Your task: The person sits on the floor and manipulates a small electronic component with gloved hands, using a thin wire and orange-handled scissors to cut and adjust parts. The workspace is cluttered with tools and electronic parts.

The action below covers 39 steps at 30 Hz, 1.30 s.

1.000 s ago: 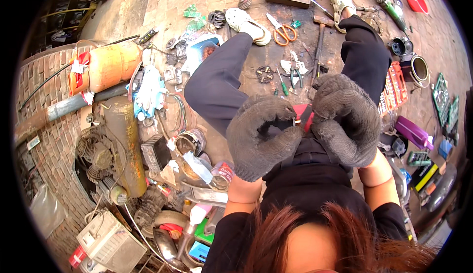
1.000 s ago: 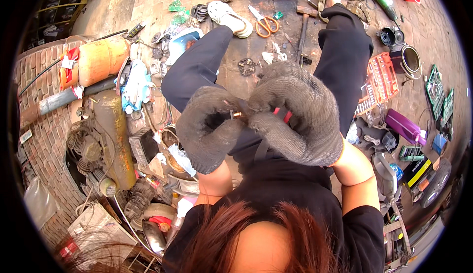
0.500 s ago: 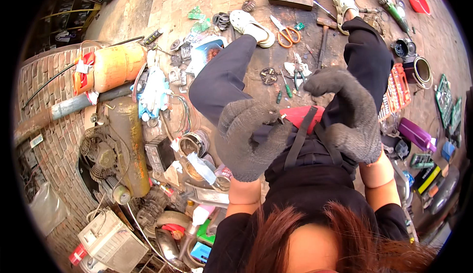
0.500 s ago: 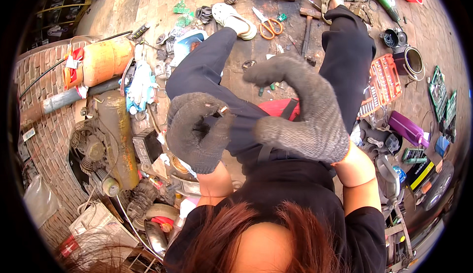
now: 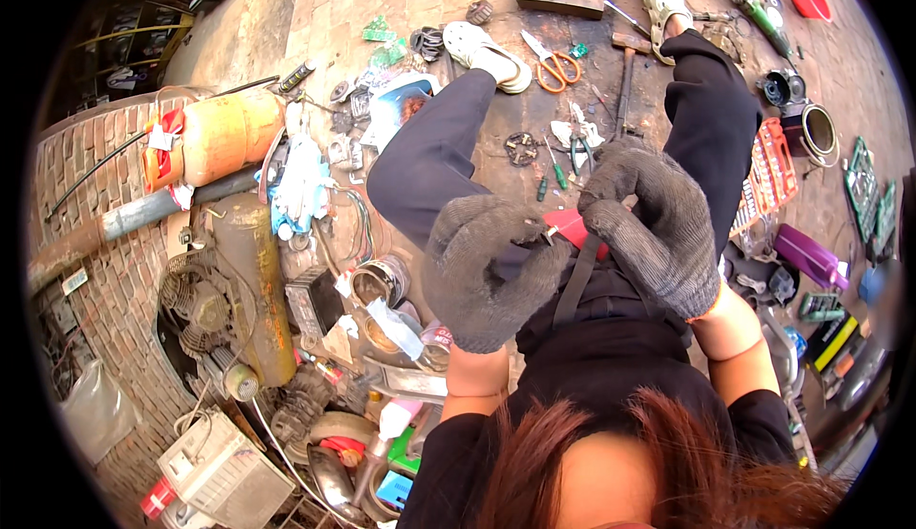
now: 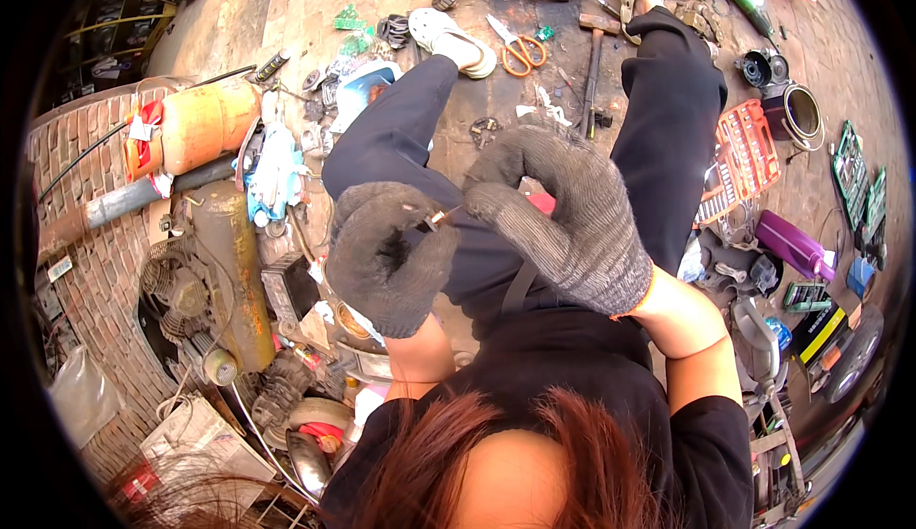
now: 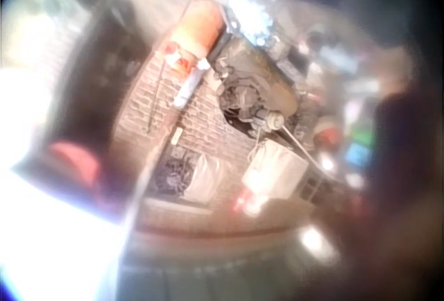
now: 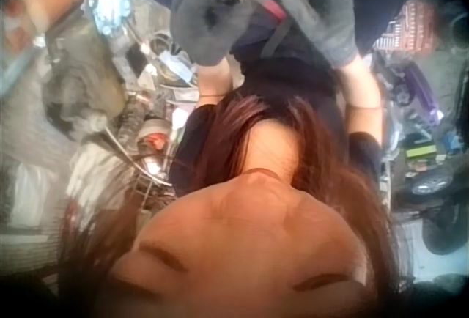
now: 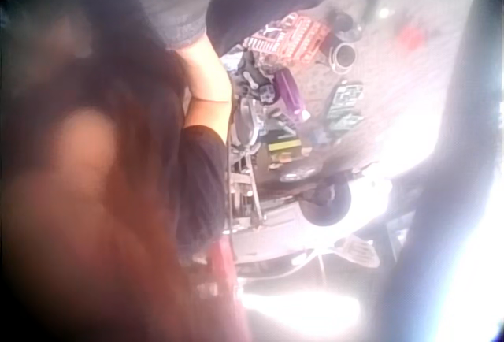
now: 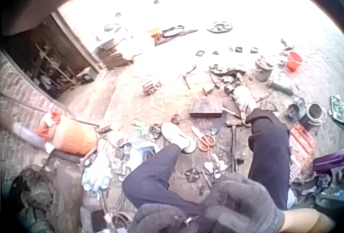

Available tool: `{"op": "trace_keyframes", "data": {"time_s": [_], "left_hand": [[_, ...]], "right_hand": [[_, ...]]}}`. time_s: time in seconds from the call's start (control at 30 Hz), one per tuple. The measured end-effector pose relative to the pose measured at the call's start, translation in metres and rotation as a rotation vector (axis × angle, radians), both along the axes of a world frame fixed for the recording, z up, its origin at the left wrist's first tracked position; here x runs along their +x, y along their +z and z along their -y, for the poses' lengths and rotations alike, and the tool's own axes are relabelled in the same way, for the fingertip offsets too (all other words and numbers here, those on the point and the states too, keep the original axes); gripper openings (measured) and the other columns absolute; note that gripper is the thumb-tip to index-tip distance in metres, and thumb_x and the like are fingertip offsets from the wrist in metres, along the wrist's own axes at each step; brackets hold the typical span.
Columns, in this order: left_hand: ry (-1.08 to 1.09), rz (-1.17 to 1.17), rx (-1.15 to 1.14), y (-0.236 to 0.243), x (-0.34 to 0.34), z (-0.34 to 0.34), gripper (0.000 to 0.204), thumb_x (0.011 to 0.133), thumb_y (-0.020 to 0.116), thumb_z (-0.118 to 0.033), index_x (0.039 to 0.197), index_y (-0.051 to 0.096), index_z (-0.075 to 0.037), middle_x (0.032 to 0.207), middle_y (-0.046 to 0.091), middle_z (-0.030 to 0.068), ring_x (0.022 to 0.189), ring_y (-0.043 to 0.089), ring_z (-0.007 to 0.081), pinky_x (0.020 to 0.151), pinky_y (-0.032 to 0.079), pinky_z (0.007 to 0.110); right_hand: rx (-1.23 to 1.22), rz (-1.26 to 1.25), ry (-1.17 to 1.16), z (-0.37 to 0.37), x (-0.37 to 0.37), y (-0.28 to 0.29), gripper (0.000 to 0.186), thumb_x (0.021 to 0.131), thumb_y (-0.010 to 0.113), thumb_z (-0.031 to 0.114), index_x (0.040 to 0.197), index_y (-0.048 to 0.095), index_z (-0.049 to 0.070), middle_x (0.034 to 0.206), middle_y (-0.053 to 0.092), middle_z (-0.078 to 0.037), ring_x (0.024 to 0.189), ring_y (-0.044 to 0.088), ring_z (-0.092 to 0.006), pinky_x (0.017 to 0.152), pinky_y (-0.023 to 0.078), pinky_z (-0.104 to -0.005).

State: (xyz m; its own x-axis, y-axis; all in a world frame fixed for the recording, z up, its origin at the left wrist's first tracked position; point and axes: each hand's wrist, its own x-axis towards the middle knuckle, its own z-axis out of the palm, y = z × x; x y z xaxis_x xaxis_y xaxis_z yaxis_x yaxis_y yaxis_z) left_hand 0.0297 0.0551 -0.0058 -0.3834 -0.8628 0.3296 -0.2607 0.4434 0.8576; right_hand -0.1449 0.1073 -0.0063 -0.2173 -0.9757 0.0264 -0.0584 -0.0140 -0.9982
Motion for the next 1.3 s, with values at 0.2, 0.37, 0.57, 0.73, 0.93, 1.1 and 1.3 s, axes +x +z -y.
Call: {"op": "trace_keyframes", "data": {"time_s": [0.2, 0.37, 0.57, 0.73, 0.93, 1.1, 1.3], "left_hand": [[0.026, -0.006, 0.036, 0.000, -0.002, 0.001, 0.032, 0.061, 0.076, 0.003, 0.089, 0.061, -0.005, 0.086, 0.061, 0.0065, 0.072, 0.058, 0.0162, 0.062, 0.047, 0.025], [0.035, -0.215, 0.187, -0.008, 0.008, 0.004, 0.026, 0.065, 0.062, 0.012, 0.089, 0.058, 0.002, 0.082, 0.057, 0.0122, 0.062, 0.056, 0.0161, 0.052, 0.047, 0.026], [0.061, -0.126, 0.122, -0.006, 0.016, 0.009, 0.027, 0.063, 0.063, 0.010, 0.087, 0.057, 0.001, 0.083, 0.057, 0.0107, 0.065, 0.057, 0.0151, 0.052, 0.045, 0.024], [0.094, -0.142, 0.111, -0.003, 0.020, 0.009, 0.027, 0.062, 0.064, 0.013, 0.087, 0.058, 0.002, 0.083, 0.058, 0.0125, 0.065, 0.058, 0.0166, 0.055, 0.047, 0.024], [0.020, -0.054, 0.010, 0.004, 0.014, 0.005, 0.034, 0.057, 0.072, 0.007, 0.087, 0.061, -0.004, 0.085, 0.061, 0.0077, 0.070, 0.056, 0.0160, 0.057, 0.044, 0.025], [-0.017, -0.083, -0.044, 0.005, 0.010, 0.003, 0.034, 0.057, 0.074, 0.006, 0.088, 0.062, -0.004, 0.085, 0.061, 0.0086, 0.069, 0.057, 0.0183, 0.058, 0.046, 0.027], [-0.094, -0.024, -0.082, 0.011, 0.014, 0.006, 0.037, 0.057, 0.076, 0.006, 0.090, 0.063, -0.004, 0.086, 0.062, 0.0084, 0.067, 0.057, 0.0138, 0.053, 0.044, 0.022]], "right_hand": [[-0.020, 0.005, 0.023, -0.003, -0.002, 0.001, 0.010, 0.081, 0.063, 0.006, 0.086, 0.061, -0.002, 0.079, 0.061, -0.007, 0.075, 0.057, -0.0139, 0.070, 0.046, -0.0277], [0.010, 0.078, -0.117, -0.005, -0.007, -0.005, 0.009, 0.082, 0.061, 0.006, 0.086, 0.059, -0.002, 0.080, 0.058, -0.005, 0.075, 0.054, -0.0126, 0.072, 0.044, -0.0257], [0.016, 0.065, -0.294, -0.011, -0.023, -0.003, 0.011, 0.087, 0.058, 0.010, 0.091, 0.058, 0.000, 0.083, 0.055, -0.001, 0.078, 0.051, -0.0088, 0.072, 0.042, -0.0222], [0.024, 0.026, -0.450, -0.009, -0.030, -0.010, 0.026, 0.086, 0.062, 0.011, 0.107, 0.055, -0.002, 0.097, 0.057, -0.005, 0.091, 0.053, -0.0120, 0.084, 0.042, -0.0250], [-0.311, -0.113, -0.379, 0.004, -0.024, -0.003, 0.077, 0.072, 0.065, 0.049, 0.127, 0.049, -0.003, 0.134, 0.043, -0.020, 0.126, 0.040, -0.0304, 0.108, 0.025, -0.0404], [-0.209, -0.361, 0.113, 0.009, -0.018, 0.011, 0.057, 0.066, 0.071, 0.046, 0.103, 0.067, 0.003, 0.127, 0.051, -0.018, 0.126, 0.039, -0.0349, 0.107, 0.026, -0.0454], [-0.161, -0.058, 0.203, 0.011, 0.001, 0.003, 0.018, 0.077, 0.069, 0.014, 0.091, 0.065, 0.004, 0.115, 0.057, -0.011, 0.110, 0.052, -0.0299, 0.092, 0.042, -0.0390]]}}
